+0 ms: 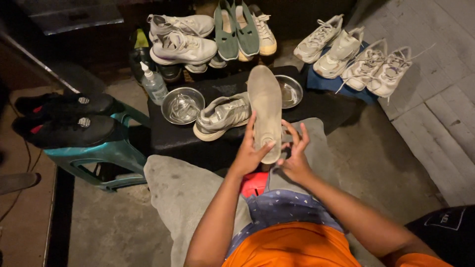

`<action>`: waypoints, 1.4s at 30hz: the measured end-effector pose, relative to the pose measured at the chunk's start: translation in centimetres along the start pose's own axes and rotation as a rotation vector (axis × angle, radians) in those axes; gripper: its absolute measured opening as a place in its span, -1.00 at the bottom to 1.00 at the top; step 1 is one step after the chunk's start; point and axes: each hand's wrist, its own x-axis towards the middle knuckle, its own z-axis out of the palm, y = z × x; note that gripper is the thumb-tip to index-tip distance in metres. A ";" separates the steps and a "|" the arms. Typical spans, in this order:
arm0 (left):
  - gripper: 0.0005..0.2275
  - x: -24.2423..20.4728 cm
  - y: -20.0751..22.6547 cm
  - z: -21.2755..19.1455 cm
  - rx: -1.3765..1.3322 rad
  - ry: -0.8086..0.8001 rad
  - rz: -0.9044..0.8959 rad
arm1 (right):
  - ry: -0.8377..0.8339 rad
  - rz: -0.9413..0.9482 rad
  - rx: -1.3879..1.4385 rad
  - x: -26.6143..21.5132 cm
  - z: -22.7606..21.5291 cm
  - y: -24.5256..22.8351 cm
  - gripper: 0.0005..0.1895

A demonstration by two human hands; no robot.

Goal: The person scrubs a shoe insole with a small sponge, repeatedly dipping it into a bowl of water and rubbing the surface. They then wipe the insole with their hands and place it on a nearby surface.

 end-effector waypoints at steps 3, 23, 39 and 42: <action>-0.10 0.2 2.6 -1.2 0.002 -0.051 -0.047 | -0.051 -0.066 -0.107 2.5 -2.2 1.3 0.37; -0.82 0.9 4.0 -4.8 0.662 0.584 0.188 | -0.529 -0.175 -0.494 7.2 -4.6 -1.9 0.16; -0.41 7.9 14.1 -3.6 0.598 0.543 -0.031 | -0.129 0.058 -0.078 14.2 2.1 -3.8 -0.16; -0.36 10.2 16.0 -4.2 0.624 0.448 0.117 | -0.073 -0.065 -0.141 19.1 4.5 -4.8 -0.19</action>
